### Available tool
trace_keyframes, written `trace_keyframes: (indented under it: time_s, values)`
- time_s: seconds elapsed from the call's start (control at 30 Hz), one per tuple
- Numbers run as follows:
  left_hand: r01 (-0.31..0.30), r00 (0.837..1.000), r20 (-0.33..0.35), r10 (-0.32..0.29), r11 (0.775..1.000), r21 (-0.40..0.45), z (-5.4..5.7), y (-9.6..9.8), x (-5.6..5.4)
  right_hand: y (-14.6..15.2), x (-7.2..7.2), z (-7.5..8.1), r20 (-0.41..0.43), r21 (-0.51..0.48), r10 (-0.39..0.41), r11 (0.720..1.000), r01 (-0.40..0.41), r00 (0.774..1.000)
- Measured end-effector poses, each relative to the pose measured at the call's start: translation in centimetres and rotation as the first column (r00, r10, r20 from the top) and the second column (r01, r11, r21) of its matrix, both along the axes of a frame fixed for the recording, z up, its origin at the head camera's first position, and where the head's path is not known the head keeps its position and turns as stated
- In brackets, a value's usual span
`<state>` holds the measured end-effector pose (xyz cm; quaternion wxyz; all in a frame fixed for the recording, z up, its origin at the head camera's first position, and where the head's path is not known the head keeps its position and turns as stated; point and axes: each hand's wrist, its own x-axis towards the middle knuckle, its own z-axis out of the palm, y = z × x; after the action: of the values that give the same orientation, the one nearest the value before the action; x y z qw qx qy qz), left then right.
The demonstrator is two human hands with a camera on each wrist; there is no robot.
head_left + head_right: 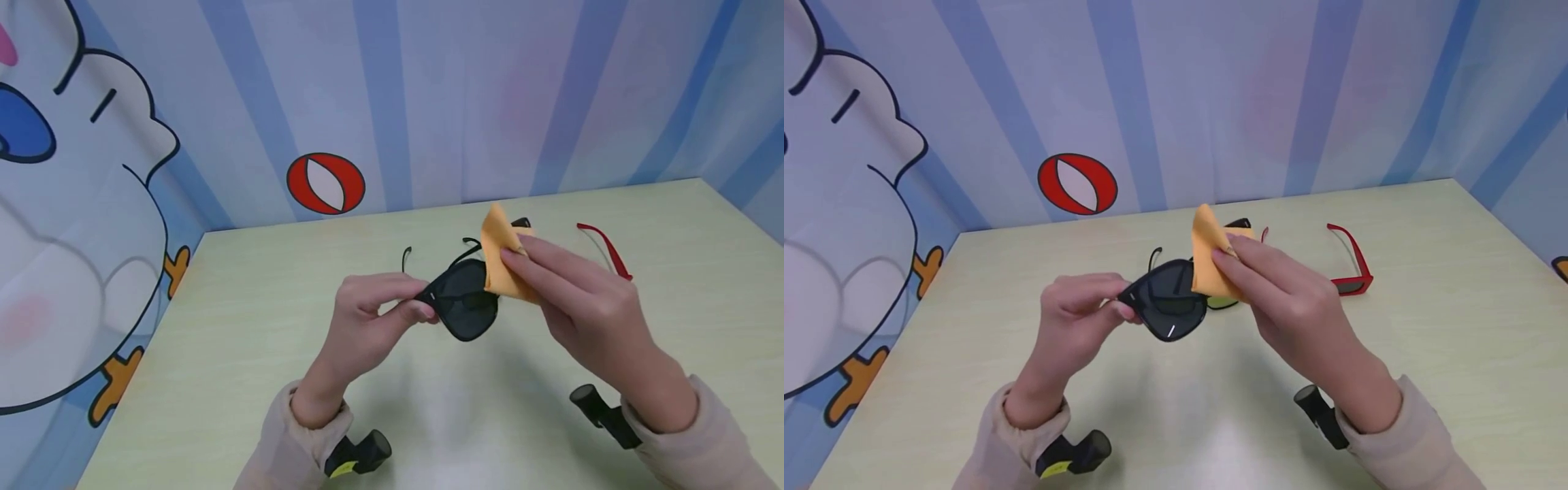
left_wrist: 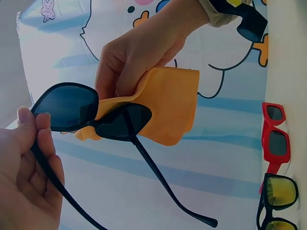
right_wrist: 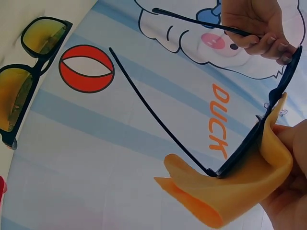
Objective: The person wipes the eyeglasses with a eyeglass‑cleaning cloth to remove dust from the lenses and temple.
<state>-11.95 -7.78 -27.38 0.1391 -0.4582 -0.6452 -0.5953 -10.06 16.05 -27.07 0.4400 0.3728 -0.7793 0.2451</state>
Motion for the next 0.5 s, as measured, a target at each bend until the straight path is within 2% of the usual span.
trace_keyframes:
  time_s: [0.13, 0.23, 0.37, 0.5]
  values:
    - [-0.009, 1.000, 0.010, 0.009, 1.000, 0.005, 0.13, -0.31, -0.01, -0.19, 0.03, 0.04, -0.017, 0.009, 0.020, 1.000, -0.020, 1.000]
    - [0.023, 1.000, -0.005, -0.023, 1.000, 0.009, 0.18, -0.32, -0.04, -0.23, 0.09, 0.05, -0.026, 0.001, 0.021, 1.000, -0.020, 0.999]
    - [0.064, 0.997, -0.049, -0.064, 0.998, -0.016, 0.23, -0.26, 0.03, -0.21, 0.21, 0.11, -0.028, -0.013, -0.009, 1.000, 0.009, 1.000]
    - [0.064, 0.994, -0.082, -0.069, 0.996, -0.065, 0.29, -0.28, 0.24, -0.18, 0.26, 0.11, -0.022, -0.025, -0.047, 0.999, 0.047, 0.999]
